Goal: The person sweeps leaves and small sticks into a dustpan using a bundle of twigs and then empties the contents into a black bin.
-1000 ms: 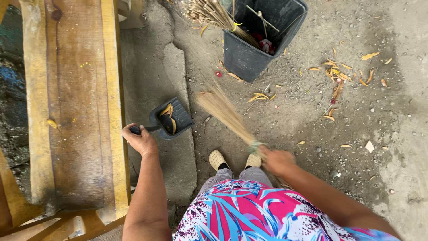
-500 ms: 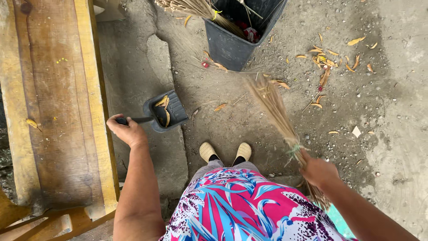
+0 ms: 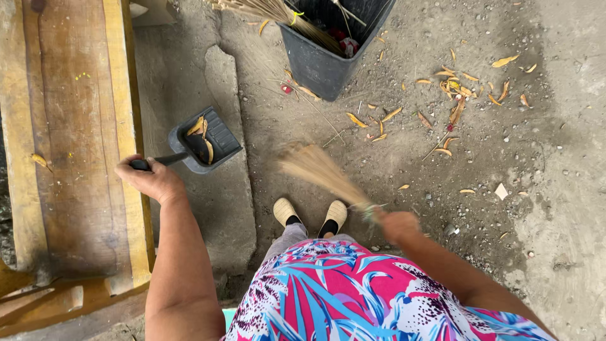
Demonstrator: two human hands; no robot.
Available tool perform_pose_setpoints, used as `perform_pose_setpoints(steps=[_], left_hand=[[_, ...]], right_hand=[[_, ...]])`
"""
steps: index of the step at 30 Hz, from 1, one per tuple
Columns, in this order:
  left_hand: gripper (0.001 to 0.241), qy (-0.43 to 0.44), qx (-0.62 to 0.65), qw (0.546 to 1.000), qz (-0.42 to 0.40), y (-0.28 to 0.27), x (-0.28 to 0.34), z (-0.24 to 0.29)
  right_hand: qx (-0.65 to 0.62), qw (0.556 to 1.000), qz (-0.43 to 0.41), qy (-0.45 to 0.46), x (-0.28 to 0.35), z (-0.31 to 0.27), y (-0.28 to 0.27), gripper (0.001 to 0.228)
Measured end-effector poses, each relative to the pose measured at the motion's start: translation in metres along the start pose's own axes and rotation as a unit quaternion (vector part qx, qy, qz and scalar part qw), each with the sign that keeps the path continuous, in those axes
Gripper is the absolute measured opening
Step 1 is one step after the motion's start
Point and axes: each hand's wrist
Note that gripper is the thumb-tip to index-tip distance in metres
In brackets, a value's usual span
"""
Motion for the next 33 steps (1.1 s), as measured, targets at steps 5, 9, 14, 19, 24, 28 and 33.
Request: perform_pose_setpoints(steps=[5, 9, 14, 19, 24, 28, 33], left_hand=[[0.031, -0.035, 0.031, 0.999, -0.025, -0.003, 0.020, 0.002], [0.032, -0.004, -0.002, 1.000, -0.029, -0.007, 0.027, -0.010], [0.030, -0.032, -0.007, 0.999, -0.023, -0.016, 0.030, -0.023], [0.030, -0.033, -0.023, 0.998, -0.041, -0.026, 0.027, -0.031], [0.033, 0.022, 0.040, 0.995, -0.087, -0.037, 0.018, -0.047], [0.031, -0.056, 0.081, 0.988, -0.120, -0.043, 0.007, -0.048], [0.031, -0.053, 0.100, 0.985, -0.129, -0.028, -0.001, -0.044]], right_hand=[[0.106, 0.987, -0.092, 0.078, 0.065, 0.103, -0.047, 0.071], [-0.011, 0.991, -0.080, 0.104, 0.123, 0.110, -0.069, 0.090], [-0.164, 0.985, -0.047, -0.001, 0.123, 0.072, -0.100, 0.090], [-0.171, 0.976, 0.030, -0.135, 0.048, -0.060, -0.147, 0.092], [-0.039, 0.977, 0.124, -0.171, -0.070, -0.199, -0.181, 0.091], [-0.084, 0.994, 0.059, -0.048, -0.138, -0.223, -0.159, 0.066], [-0.062, 0.998, 0.020, 0.025, -0.106, -0.097, -0.099, 0.074]])
Point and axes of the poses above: each hand's wrist, its own x-axis away from the middle knuckle, its own y-axis out of the palm, z = x × y, and after that the axes turned 5 degrees about x, right-handed
